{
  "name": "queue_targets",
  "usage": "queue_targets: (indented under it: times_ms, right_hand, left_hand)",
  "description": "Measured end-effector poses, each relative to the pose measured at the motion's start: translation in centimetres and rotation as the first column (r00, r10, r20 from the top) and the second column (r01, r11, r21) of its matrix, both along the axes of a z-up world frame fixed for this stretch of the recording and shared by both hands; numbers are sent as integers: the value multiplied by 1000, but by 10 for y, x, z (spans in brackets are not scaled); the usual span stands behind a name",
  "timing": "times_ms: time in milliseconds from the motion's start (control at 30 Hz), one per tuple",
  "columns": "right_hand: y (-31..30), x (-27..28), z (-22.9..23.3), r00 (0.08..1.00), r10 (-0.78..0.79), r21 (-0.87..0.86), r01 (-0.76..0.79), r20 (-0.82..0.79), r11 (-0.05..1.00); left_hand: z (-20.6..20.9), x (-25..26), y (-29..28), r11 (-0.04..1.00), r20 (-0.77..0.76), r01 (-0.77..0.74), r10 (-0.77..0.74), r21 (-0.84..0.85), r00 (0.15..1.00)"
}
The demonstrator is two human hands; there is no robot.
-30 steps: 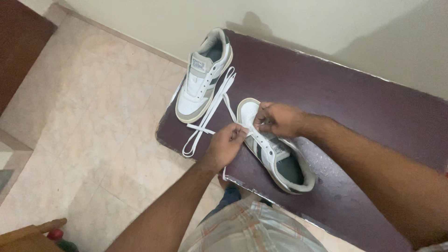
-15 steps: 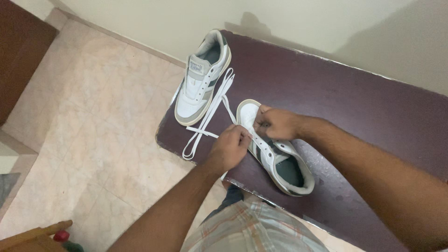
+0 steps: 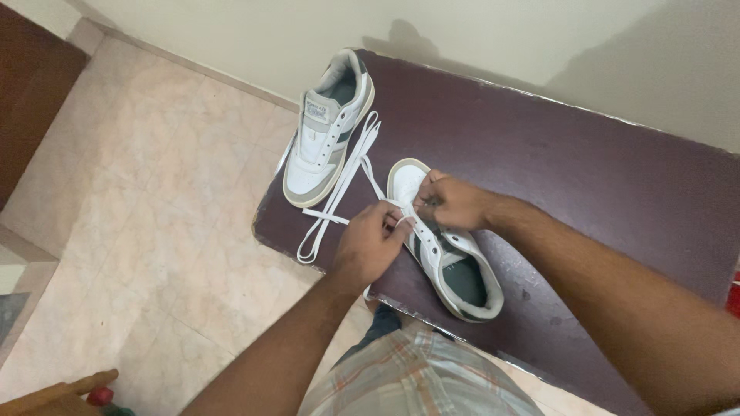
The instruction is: The person threads white shoelaces through the eyelets of a white sneaker placed on a table. They pull the laces through each eyelet in sequence, adjusting the length and tension as they work.
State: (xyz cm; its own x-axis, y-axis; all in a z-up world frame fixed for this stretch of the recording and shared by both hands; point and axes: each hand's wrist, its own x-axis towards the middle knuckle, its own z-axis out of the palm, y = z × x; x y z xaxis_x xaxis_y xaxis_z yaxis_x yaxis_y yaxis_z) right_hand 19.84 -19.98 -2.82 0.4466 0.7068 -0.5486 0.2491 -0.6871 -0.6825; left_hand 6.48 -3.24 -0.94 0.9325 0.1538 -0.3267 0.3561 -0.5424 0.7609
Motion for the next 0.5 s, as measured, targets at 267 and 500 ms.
queue_targets:
  times_ms: [267,500]
  right_hand:
    - [-2,-6,-9,997,6,60,-11,83,998]
    - [0,-7,-12,996,-45,13,44,80,999]
  left_hand:
    - [-4,16,0,980,-36,81,-75,180,996]
    - [-22,15,8,809,-495,-353,89,-471,864]
